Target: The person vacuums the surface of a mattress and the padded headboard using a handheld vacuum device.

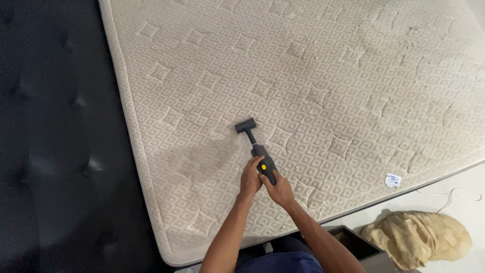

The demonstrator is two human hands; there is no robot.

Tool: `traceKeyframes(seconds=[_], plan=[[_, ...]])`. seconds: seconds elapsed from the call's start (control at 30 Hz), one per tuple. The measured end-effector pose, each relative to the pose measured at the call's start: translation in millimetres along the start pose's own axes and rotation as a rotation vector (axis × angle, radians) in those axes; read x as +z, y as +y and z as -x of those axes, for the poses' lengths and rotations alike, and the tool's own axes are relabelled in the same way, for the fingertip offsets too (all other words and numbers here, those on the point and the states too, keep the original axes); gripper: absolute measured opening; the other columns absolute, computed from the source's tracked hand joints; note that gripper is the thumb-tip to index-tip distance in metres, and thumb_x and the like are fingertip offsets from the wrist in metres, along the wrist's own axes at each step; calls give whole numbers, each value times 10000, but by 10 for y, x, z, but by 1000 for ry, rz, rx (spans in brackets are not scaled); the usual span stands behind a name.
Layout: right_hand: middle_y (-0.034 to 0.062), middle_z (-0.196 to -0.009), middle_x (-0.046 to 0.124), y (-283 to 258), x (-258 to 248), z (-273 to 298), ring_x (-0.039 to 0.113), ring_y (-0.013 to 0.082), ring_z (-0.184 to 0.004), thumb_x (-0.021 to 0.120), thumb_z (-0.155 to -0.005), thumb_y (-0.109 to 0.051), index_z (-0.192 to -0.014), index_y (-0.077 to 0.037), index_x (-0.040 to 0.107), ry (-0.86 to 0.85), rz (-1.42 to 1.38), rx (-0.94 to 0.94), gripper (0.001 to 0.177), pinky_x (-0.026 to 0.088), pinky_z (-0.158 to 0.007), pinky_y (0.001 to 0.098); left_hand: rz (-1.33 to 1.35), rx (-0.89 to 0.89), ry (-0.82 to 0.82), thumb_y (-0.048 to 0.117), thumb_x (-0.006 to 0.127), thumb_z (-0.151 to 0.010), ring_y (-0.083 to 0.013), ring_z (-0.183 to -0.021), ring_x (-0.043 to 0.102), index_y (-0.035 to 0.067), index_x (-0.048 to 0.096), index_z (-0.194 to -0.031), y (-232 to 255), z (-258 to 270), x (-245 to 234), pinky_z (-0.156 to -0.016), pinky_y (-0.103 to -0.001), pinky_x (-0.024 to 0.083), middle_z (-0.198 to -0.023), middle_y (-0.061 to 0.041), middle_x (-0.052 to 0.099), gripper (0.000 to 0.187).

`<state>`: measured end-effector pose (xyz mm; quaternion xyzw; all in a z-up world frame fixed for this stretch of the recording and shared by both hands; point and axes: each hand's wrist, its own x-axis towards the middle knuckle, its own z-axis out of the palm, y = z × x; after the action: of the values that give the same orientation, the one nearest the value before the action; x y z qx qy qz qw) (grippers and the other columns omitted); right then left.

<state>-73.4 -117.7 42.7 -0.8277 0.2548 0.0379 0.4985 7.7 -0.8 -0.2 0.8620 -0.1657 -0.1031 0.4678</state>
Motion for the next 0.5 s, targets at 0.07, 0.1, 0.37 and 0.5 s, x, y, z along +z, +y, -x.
traceKeyframes(seconds=[0.07, 0.1, 0.37, 0.5], plan=[[264, -727, 701, -89, 8, -128, 722, 414, -707, 648, -911, -518, -961, 16, 672, -13, 41, 29, 536, 517, -644, 492, 0, 18, 12, -5, 664, -876, -369, -1309, 573, 135, 632, -1361, -30, -123, -25, -1086, -416, 474, -1414, -186, 599, 506], [263, -725, 702, -114, 19, -178, 718, 418, -710, 649, -918, -518, -943, 12, 668, -19, 62, 44, 531, 512, -645, 496, 8, 7, 18, -4, 670, -868, -370, -1309, 571, 135, 631, -1359, -45, -172, -33, -1083, -417, 473, -1416, -186, 594, 512], [260, -731, 705, -78, 74, -195, 722, 416, -717, 658, -901, -512, -1015, 7, 672, 20, 58, 4, 531, 529, -647, 488, 18, -8, 9, -17, 672, -865, -377, -1318, 559, 142, 622, -1369, -31, -166, -60, -1080, -423, 470, -1439, -182, 570, 530], [264, -726, 700, 16, 43, 30, 728, 403, -701, 663, -908, -497, -1005, 15, 678, 36, 52, 2, 522, 527, -632, 484, 31, -73, -9, -27, 672, -846, -366, -1328, 547, 153, 624, -1367, 33, 49, 11, -1080, -419, 467, -1454, -170, 558, 553]])
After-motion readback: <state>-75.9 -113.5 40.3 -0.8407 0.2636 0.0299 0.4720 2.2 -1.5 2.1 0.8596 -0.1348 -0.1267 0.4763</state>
